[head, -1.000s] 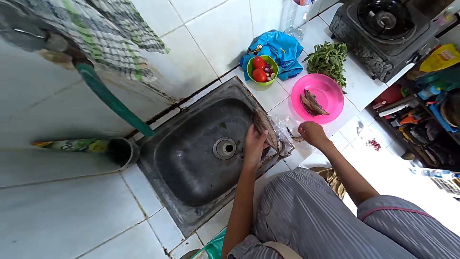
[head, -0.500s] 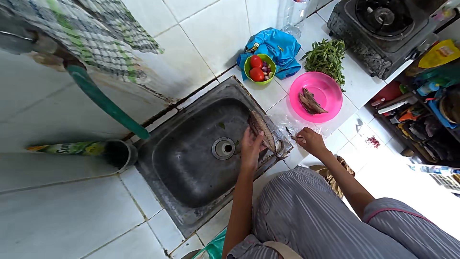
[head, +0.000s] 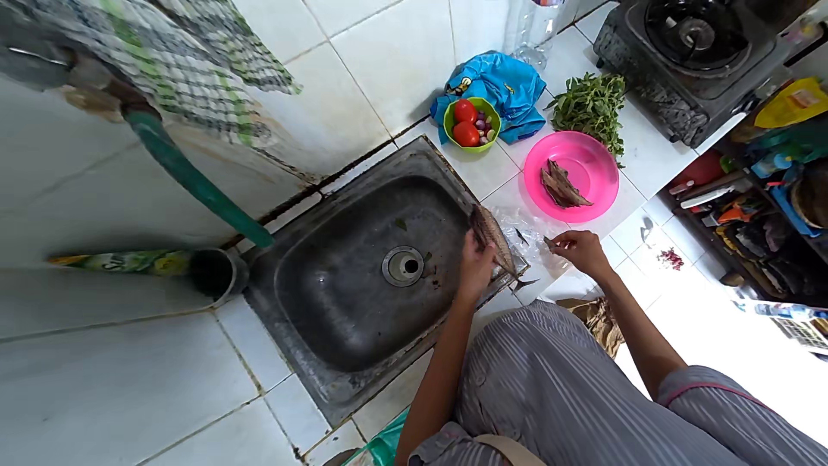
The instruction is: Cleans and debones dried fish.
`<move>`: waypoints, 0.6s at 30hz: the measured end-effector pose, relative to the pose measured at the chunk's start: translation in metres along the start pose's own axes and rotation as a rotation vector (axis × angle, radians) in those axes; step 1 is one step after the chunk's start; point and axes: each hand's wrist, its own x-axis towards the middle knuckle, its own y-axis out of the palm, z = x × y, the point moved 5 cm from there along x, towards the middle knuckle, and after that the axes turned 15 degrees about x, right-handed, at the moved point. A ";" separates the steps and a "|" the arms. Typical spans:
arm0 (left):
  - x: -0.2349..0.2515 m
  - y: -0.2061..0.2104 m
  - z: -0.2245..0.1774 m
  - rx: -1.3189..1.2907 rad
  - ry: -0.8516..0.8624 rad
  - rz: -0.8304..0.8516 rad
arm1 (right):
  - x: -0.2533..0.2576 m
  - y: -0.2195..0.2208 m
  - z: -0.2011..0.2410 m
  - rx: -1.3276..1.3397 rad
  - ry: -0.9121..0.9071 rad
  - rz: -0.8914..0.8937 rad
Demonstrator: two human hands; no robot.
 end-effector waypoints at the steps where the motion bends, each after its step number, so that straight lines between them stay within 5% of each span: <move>1: 0.006 0.011 0.004 0.026 -0.006 0.022 | -0.001 -0.006 0.003 0.030 -0.031 -0.029; 8: 0.048 0.076 0.026 0.174 -0.023 0.079 | -0.015 -0.025 0.025 0.164 -0.120 -0.200; 18: 0.042 0.105 0.028 0.391 -0.021 0.226 | -0.029 -0.032 0.016 0.275 -0.072 -0.247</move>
